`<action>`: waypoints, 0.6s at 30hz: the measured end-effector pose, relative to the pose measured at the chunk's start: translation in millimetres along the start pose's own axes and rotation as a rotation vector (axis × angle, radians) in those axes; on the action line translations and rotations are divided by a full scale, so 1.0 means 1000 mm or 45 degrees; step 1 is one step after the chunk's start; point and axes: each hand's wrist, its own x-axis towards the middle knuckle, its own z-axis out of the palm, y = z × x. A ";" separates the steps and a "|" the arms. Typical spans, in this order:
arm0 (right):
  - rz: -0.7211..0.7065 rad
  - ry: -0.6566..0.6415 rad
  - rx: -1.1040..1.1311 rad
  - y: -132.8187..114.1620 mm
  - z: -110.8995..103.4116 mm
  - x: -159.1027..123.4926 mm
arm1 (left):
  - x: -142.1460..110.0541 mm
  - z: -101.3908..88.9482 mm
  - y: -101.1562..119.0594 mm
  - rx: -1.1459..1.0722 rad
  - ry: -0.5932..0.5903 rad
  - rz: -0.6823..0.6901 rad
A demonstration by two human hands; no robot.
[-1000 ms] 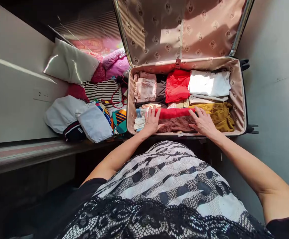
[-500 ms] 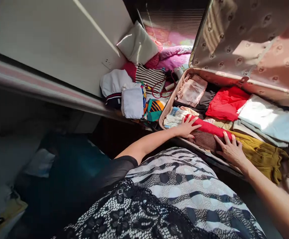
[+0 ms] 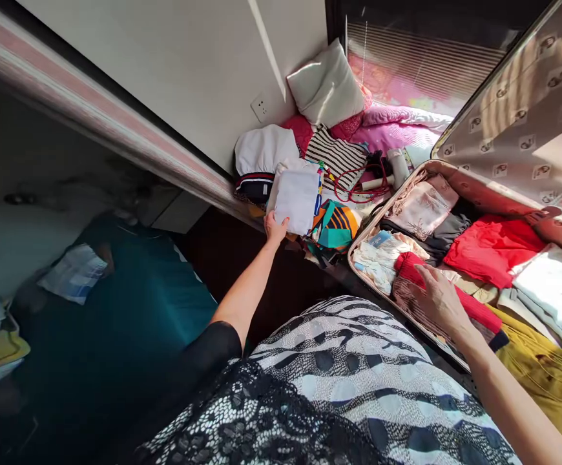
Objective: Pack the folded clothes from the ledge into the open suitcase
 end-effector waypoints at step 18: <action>0.342 -0.176 0.143 -0.049 0.016 0.010 | 0.079 -0.005 -0.015 -0.333 -0.314 -0.662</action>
